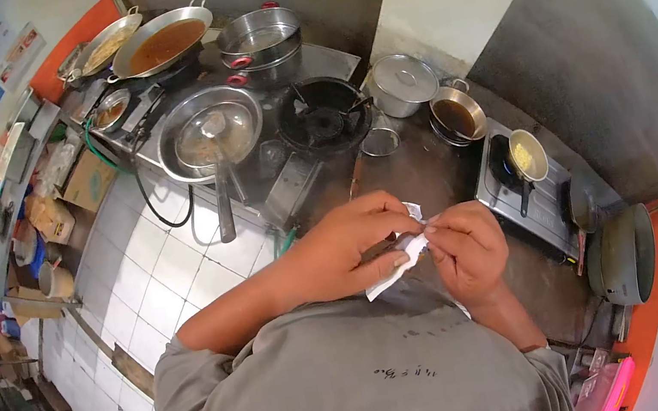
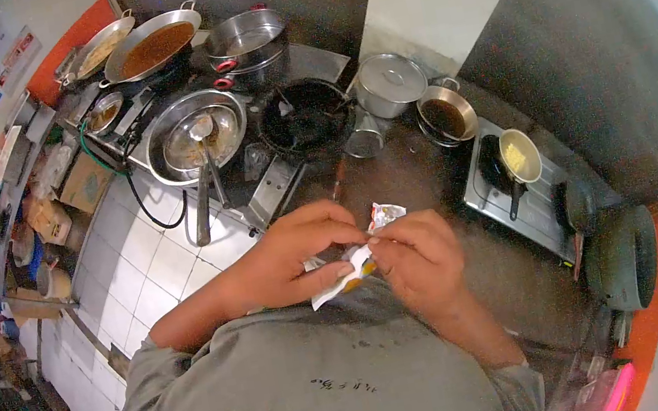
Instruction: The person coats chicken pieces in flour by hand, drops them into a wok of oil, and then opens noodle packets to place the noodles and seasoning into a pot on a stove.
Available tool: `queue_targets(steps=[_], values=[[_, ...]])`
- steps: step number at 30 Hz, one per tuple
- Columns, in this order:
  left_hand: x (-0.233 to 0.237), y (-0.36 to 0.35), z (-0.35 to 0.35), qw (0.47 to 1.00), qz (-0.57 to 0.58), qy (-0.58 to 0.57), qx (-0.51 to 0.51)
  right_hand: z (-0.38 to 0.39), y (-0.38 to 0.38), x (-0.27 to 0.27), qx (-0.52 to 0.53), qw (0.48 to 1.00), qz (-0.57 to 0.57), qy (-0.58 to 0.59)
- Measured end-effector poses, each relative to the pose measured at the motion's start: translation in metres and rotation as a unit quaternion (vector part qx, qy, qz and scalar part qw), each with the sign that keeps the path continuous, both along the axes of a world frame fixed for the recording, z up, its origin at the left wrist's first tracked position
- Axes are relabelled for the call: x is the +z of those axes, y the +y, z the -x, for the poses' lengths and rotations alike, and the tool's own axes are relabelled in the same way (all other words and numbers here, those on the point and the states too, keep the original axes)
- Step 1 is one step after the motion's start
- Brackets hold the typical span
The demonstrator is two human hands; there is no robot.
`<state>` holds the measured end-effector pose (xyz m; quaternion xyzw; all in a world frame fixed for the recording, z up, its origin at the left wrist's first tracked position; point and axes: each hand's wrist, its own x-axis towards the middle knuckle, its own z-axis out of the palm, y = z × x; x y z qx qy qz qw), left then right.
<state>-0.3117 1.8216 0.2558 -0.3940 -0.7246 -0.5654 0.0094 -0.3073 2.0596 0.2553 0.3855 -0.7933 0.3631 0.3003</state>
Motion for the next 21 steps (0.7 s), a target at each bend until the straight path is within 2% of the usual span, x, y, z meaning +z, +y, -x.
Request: queue_targets(steps=[4, 7, 9, 10, 12, 13, 15, 16, 18, 21], values=[[0.0, -0.016, -0.002, 1.0, 0.008, 0.0, 0.0, 0.004, -0.011, 0.005, 0.054, 0.998, -0.013, 0.0], [0.0, -0.026, 0.001, 0.999, 0.011, 0.04, -0.024, 0.007, -0.016, 0.006, 0.085, 0.995, -0.008, -0.044], [0.002, -0.028, 0.003, 0.996, -0.017, 0.082, -0.031, 0.009, -0.015, -0.003, 0.069, 0.985, 0.052, -0.149], [0.002, -0.027, 0.003, 0.996, -0.017, 0.084, -0.031, 0.008, -0.018, -0.005, 0.068, 0.985, 0.052, -0.147], [0.0, -0.027, 0.002, 0.995, -0.068, 0.056, 0.036, 0.005, -0.026, -0.008, 0.005, 0.978, 0.154, -0.138], [-0.001, -0.026, 0.002, 0.995, -0.068, 0.058, 0.033, 0.006, -0.023, -0.007, 0.003, 0.979, 0.155, -0.136], [-0.003, -0.024, 0.001, 0.993, -0.088, 0.022, 0.075, 0.008, -0.013, -0.005, 0.034, 0.991, 0.05, -0.12], [-0.005, -0.022, 0.003, 0.993, -0.088, 0.025, 0.073, 0.004, -0.014, -0.003, 0.046, 0.983, 0.042, -0.171], [-0.011, -0.015, 0.006, 0.987, -0.085, 0.086, 0.107, 0.001, -0.02, 0.003, 0.04, 0.985, 0.034, -0.164], [-0.009, -0.008, 0.011, 0.986, -0.085, 0.101, 0.106, 0.0, -0.028, 0.012, 0.034, 0.985, 0.039, -0.163]])
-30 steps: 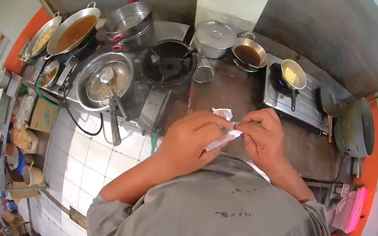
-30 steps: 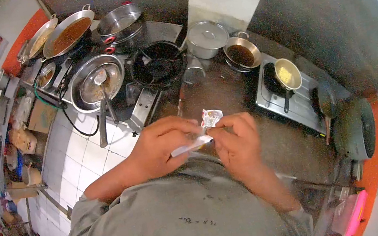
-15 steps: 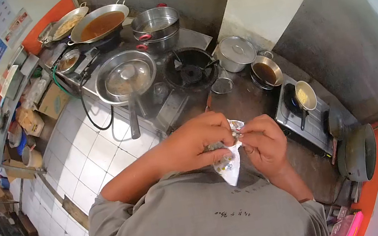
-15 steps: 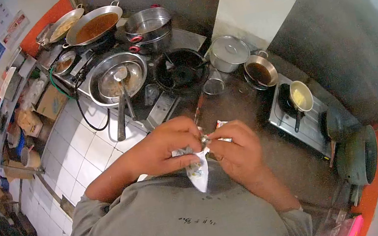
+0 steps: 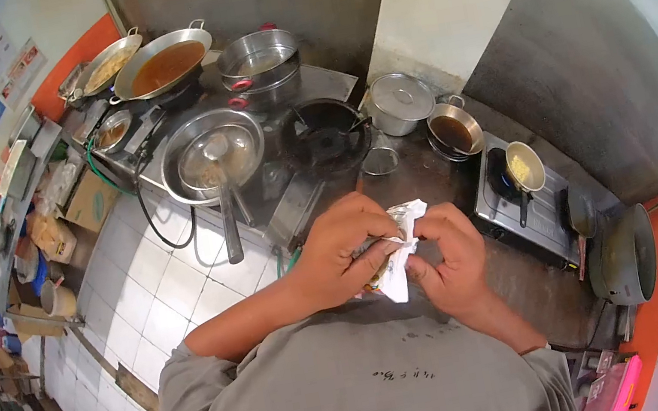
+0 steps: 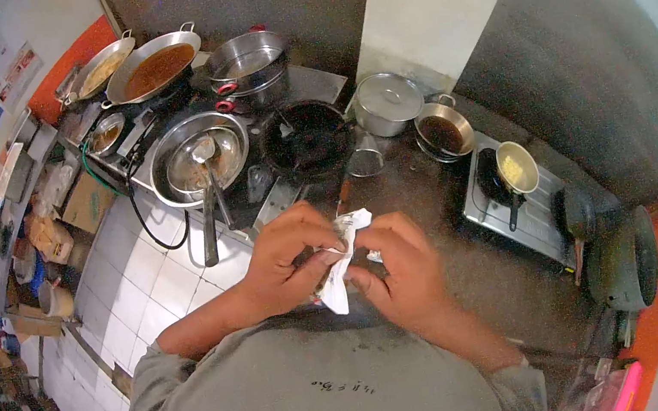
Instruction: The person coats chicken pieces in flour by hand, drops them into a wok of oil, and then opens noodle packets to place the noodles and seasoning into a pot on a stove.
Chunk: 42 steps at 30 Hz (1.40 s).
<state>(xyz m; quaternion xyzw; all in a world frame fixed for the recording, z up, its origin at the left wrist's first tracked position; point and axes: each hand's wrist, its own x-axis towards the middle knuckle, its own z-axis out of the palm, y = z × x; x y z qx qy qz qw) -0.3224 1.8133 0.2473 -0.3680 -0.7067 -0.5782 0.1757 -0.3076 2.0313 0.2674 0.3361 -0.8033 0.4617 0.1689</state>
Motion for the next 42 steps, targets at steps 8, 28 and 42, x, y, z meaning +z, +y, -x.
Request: queue_targets(steps=[8, 28, 42], values=[[-0.006, 0.007, 0.0, 0.999, 0.005, -0.039, 0.017, 0.008, 0.0, 0.002, 0.009, 0.996, -0.087, -0.011], [0.007, -0.016, 0.019, 0.991, -0.013, -0.046, -0.123, 0.024, 0.028, -0.013, 0.111, 0.987, 0.097, -0.068], [-0.001, 0.001, 0.032, 0.934, 0.253, -0.222, -0.118, 0.001, 0.041, 0.019, 0.06, 0.938, -0.317, -0.122]])
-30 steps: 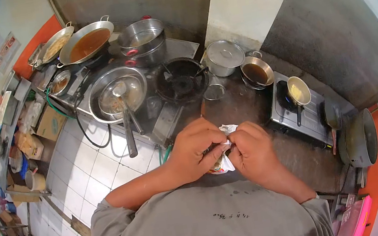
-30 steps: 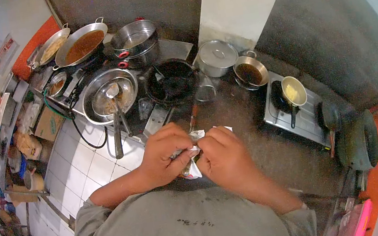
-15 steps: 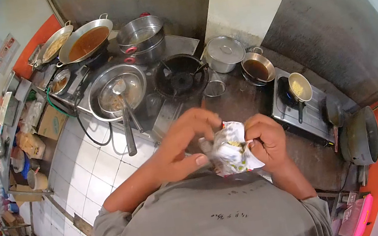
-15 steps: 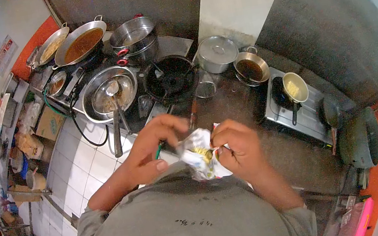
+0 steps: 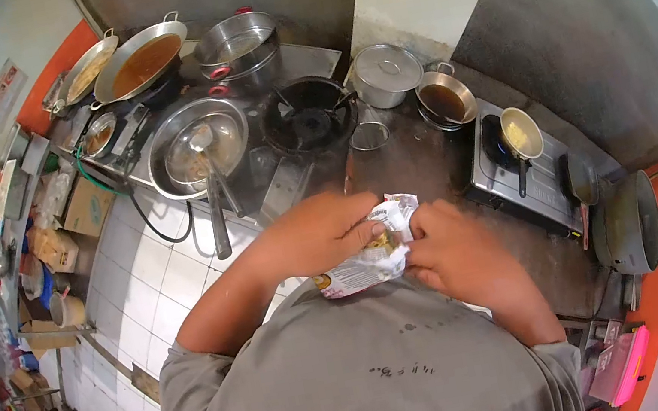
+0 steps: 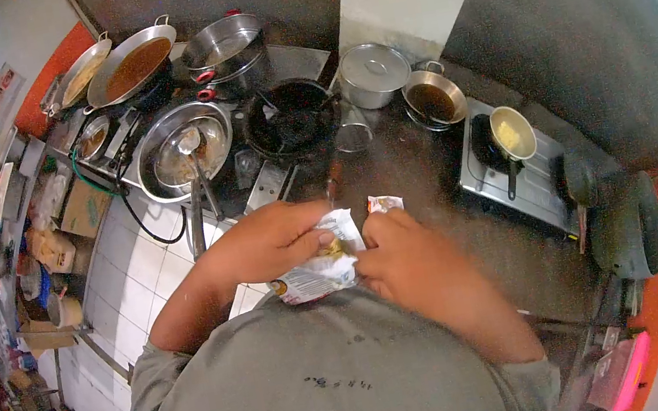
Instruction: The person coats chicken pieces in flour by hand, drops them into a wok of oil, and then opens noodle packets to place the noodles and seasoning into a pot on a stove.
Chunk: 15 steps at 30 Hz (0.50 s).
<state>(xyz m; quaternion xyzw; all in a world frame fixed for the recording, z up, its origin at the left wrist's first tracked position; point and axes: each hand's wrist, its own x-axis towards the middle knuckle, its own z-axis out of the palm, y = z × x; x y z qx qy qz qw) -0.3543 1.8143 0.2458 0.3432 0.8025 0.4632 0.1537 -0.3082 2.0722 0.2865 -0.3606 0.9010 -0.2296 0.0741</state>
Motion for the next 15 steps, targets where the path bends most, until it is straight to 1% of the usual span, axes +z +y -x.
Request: queue_targets(steps=[1, 4, 6, 8, 10, 11, 12, 14, 15], values=[[-0.003, 0.001, -0.001, 0.999, 0.044, -0.016, 0.009, -0.002, 0.0, -0.009, 0.011, 1.0, -0.005, 0.019], [-0.015, 0.002, -0.005, 0.996, 0.077, -0.034, 0.009, -0.01, 0.007, -0.031, 0.025, 0.998, 0.003, 0.054], [-0.02, 0.004, -0.014, 0.996, 0.074, -0.035, 0.019, -0.018, 0.01, -0.037, 0.028, 0.997, 0.016, 0.072], [-0.028, 0.002, -0.015, 0.996, 0.07, -0.037, 0.028, -0.025, 0.012, -0.04, 0.069, 0.989, 0.049, 0.119], [-0.033, -0.003, -0.015, 0.994, 0.008, -0.027, 0.105, -0.034, 0.017, -0.037, 0.072, 0.991, 0.038, 0.11], [-0.029, -0.006, -0.015, 0.989, 0.03, -0.085, 0.114, -0.036, 0.02, -0.036, 0.078, 0.991, 0.029, 0.106], [-0.028, -0.006, -0.014, 0.99, 0.032, -0.083, 0.111, -0.035, 0.021, -0.038, 0.075, 0.991, 0.03, 0.108], [-0.029, -0.007, -0.021, 0.987, -0.012, -0.128, 0.092, -0.037, 0.022, -0.045, 0.047, 0.993, 0.101, 0.029], [-0.028, -0.008, -0.02, 0.987, -0.011, -0.129, 0.093, -0.038, 0.023, -0.038, 0.048, 0.993, 0.101, 0.027]])
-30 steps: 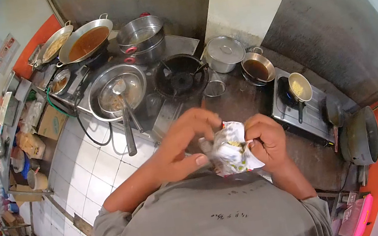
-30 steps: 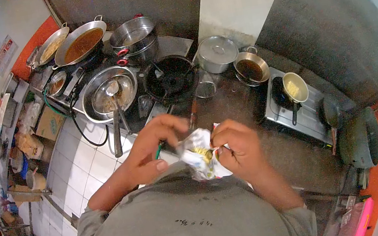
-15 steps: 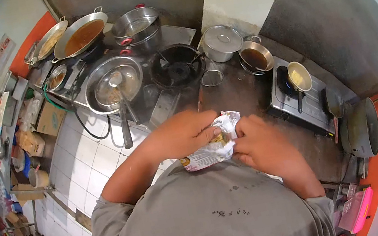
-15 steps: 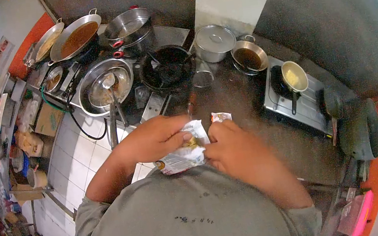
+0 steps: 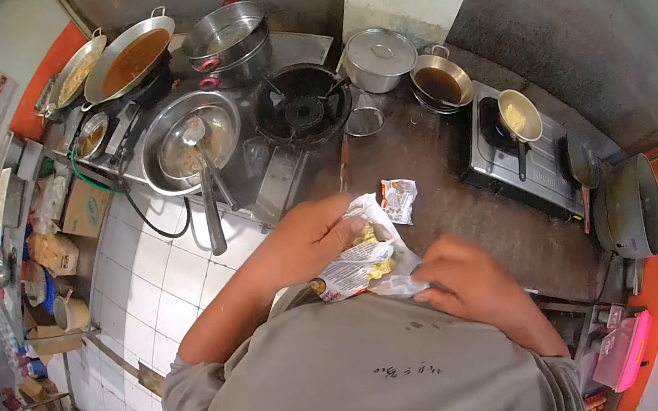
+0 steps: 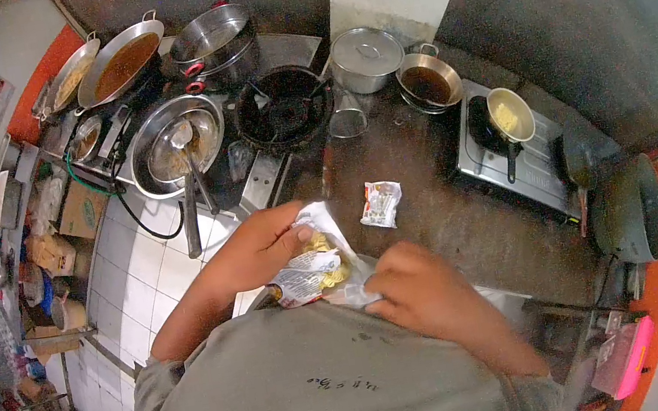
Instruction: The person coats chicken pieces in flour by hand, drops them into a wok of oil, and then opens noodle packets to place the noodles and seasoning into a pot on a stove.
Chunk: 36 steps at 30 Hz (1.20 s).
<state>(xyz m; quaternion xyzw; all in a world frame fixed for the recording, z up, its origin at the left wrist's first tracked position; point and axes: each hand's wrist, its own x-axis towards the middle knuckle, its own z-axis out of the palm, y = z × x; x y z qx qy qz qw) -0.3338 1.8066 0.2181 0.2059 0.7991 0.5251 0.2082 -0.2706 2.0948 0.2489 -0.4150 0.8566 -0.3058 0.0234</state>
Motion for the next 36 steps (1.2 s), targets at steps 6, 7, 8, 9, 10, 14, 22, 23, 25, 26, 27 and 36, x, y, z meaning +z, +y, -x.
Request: queue_targets(steps=[6, 7, 8, 9, 10, 14, 22, 23, 25, 26, 27, 36], values=[[0.018, 0.016, 0.007, 0.991, 0.015, 0.076, -0.108, 0.031, -0.016, 0.03, -0.11, 0.991, 0.074, -0.02], [0.021, 0.019, 0.009, 0.991, 0.016, 0.079, -0.109, 0.033, -0.022, 0.03, -0.107, 0.994, 0.027, 0.024], [0.025, 0.022, 0.012, 0.986, 0.047, 0.078, -0.138, 0.035, -0.028, 0.03, -0.105, 0.992, -0.021, 0.069], [0.028, 0.023, 0.014, 0.98, 0.077, 0.076, -0.167, 0.037, -0.033, 0.029, -0.101, 0.986, -0.069, 0.112], [0.026, 0.025, 0.015, 0.98, 0.077, 0.078, -0.165, 0.038, -0.035, 0.028, -0.099, 0.986, -0.069, 0.114], [0.019, 0.026, 0.013, 0.974, 0.127, 0.1, -0.157, 0.036, -0.037, 0.011, -0.092, 0.971, -0.114, 0.19], [0.006, 0.034, 0.015, 0.962, 0.158, 0.11, -0.196, 0.037, -0.028, 0.02, -0.066, 0.965, -0.146, 0.208], [0.008, 0.036, 0.014, 0.96, 0.157, 0.108, -0.206, 0.037, -0.029, 0.02, -0.079, 0.967, -0.124, 0.208], [0.013, 0.043, 0.011, 0.957, 0.158, 0.106, -0.218, 0.04, -0.03, 0.021, -0.093, 0.968, -0.101, 0.208], [0.015, 0.047, 0.009, 0.955, 0.175, 0.099, -0.218, 0.042, -0.031, 0.024, -0.11, 0.965, -0.11, 0.212], [0.016, 0.05, 0.006, 0.952, 0.192, 0.092, -0.219, 0.044, -0.031, 0.026, -0.127, 0.961, -0.118, 0.214], [-0.005, 0.042, 0.02, 0.997, 0.01, -0.053, -0.061, 0.04, 0.008, 0.034, -0.069, 0.987, 0.101, -0.107]])
